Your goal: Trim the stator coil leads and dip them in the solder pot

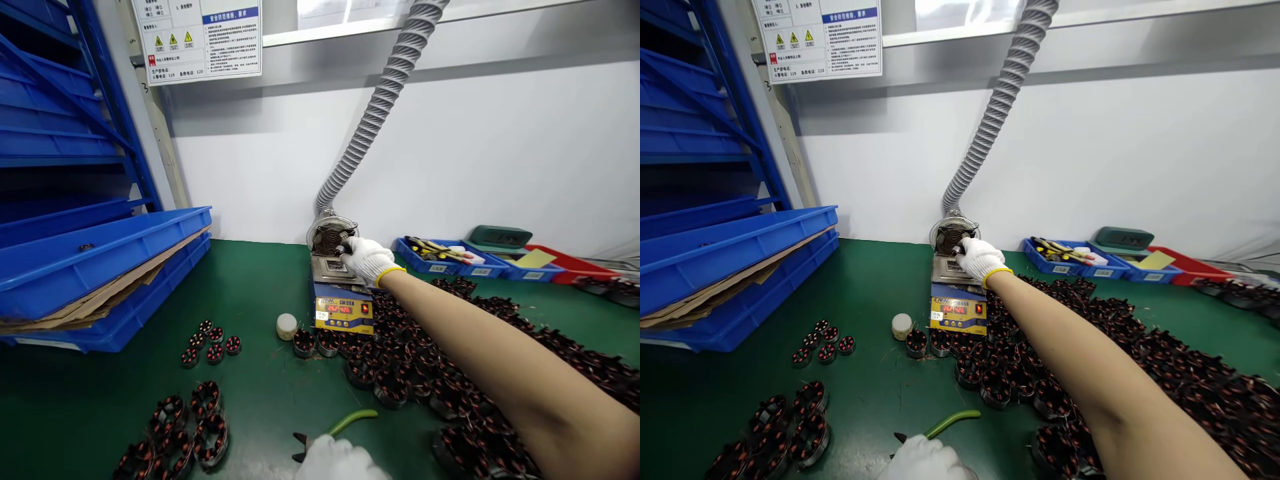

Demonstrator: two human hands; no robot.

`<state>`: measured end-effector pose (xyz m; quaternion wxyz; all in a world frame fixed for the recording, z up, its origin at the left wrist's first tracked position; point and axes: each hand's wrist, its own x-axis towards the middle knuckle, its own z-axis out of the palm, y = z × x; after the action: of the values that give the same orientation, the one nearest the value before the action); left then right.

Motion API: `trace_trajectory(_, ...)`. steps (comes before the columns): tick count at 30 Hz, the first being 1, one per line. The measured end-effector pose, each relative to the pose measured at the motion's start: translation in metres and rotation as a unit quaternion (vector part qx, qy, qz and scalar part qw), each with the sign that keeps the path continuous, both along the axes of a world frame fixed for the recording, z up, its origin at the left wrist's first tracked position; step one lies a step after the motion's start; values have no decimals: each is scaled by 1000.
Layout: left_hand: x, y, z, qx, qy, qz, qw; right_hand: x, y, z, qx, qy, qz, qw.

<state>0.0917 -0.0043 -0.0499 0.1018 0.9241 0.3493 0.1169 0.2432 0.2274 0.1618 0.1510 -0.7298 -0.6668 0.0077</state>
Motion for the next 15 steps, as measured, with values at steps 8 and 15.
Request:
trace_trajectory(8, -18, -4, 67, -162, -369, 274, 873, -22, -41, -17, -12, 187, 116, 975)
trace_trajectory(15, -38, 17, 106, -261, -731, 271, 569, -79, -140, -80, -137, 491, 226, 830)
